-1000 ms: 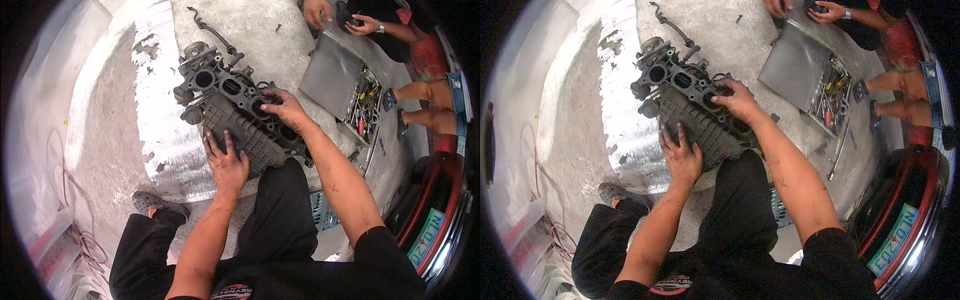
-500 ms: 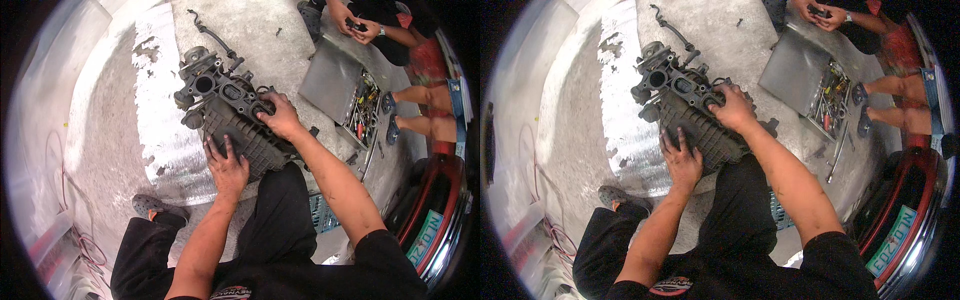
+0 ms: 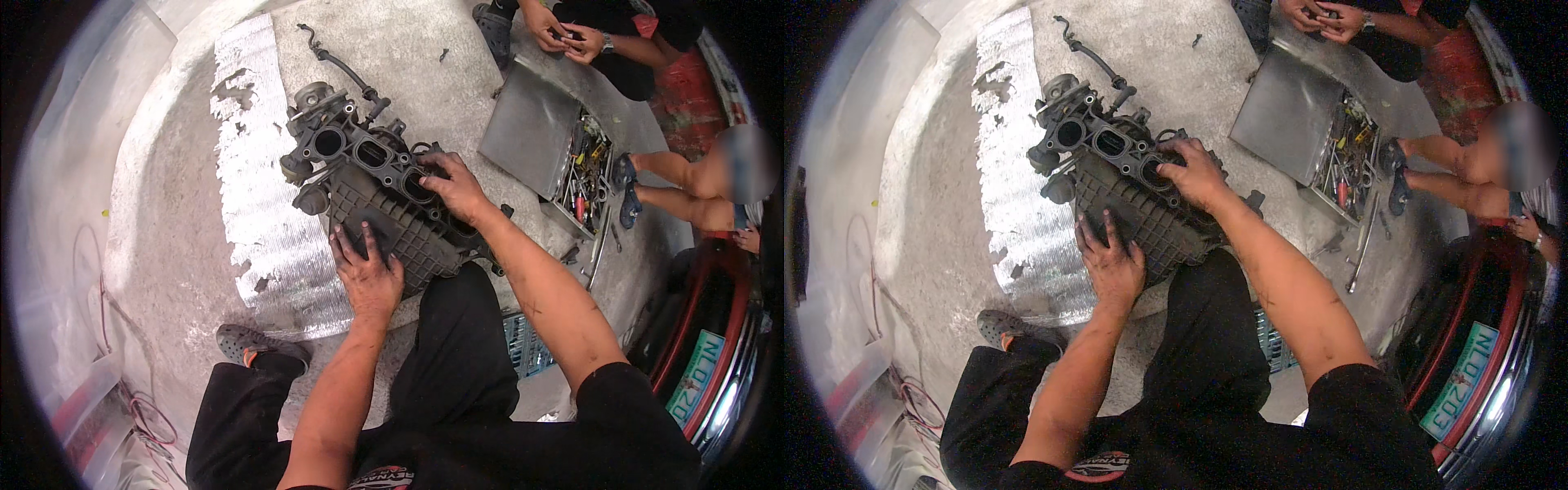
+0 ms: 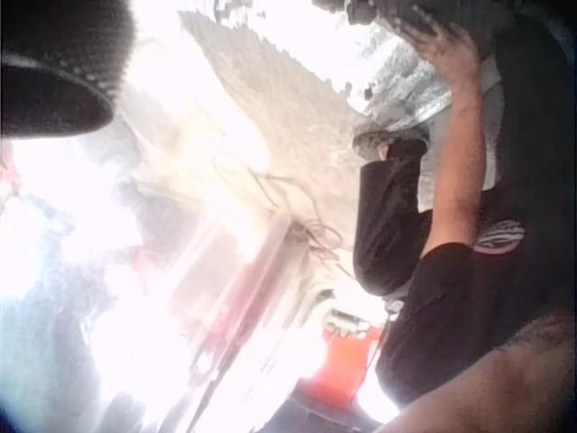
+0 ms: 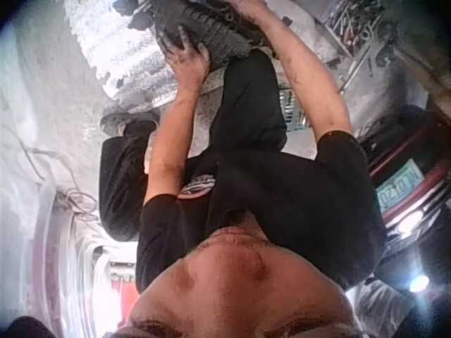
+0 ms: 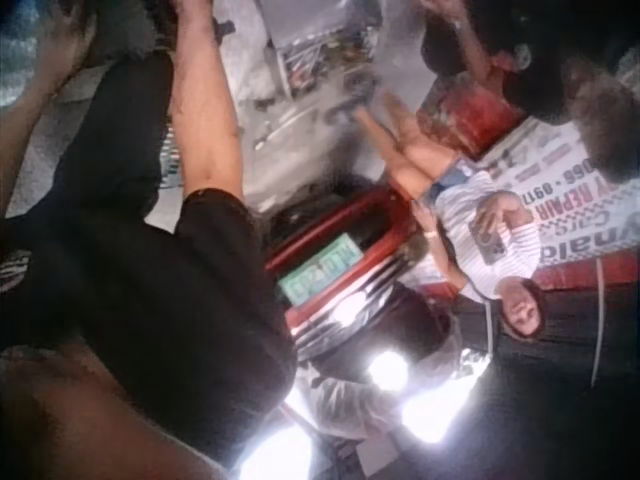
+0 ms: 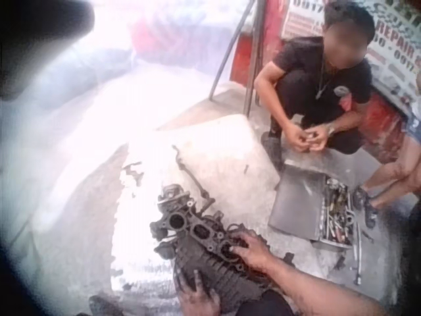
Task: The person turns an intake manifold on the ground and touches its ports and openings by hand.
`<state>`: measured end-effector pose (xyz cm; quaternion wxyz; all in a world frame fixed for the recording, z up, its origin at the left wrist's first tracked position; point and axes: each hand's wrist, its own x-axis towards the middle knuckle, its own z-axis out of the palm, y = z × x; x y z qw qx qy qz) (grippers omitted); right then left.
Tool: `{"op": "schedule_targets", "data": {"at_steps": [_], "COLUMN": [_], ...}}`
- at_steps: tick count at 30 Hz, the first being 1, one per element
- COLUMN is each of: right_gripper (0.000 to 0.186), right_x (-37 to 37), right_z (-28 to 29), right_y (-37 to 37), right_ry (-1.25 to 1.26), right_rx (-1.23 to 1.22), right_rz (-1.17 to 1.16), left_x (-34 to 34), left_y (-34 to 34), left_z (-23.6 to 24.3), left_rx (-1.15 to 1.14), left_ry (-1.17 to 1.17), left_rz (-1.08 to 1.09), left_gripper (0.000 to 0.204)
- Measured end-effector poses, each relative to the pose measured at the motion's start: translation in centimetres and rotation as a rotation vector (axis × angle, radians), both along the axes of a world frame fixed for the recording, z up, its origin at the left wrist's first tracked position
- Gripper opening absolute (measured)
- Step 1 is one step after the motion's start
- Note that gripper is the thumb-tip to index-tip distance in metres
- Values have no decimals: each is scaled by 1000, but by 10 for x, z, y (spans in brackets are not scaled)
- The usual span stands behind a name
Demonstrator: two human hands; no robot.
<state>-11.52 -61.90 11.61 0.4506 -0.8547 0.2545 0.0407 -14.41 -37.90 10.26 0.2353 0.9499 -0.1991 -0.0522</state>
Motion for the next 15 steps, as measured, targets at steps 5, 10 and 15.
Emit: {"op": "schedule_targets", "data": {"at_steps": [5, 10, 15], "right_gripper": [56, 60, 64], "right_x": [2, -2, 11], "right_z": [-1, -5, 27], "right_y": [-5, -11, 24], "right_ry": [-3, 5, 278], "right_rx": [37, 102, -220], "right_rz": [19, 20, 75], "left_x": [1, 2, 3], "left_y": [-1, -5, 4], "left_z": [-1, 0, 4], "left_rx": [-16, -107, -18], "left_ry": [-11, 2, 40], "left_rz": [10, -20, -3], "left_gripper": [79, 83, 81]}}
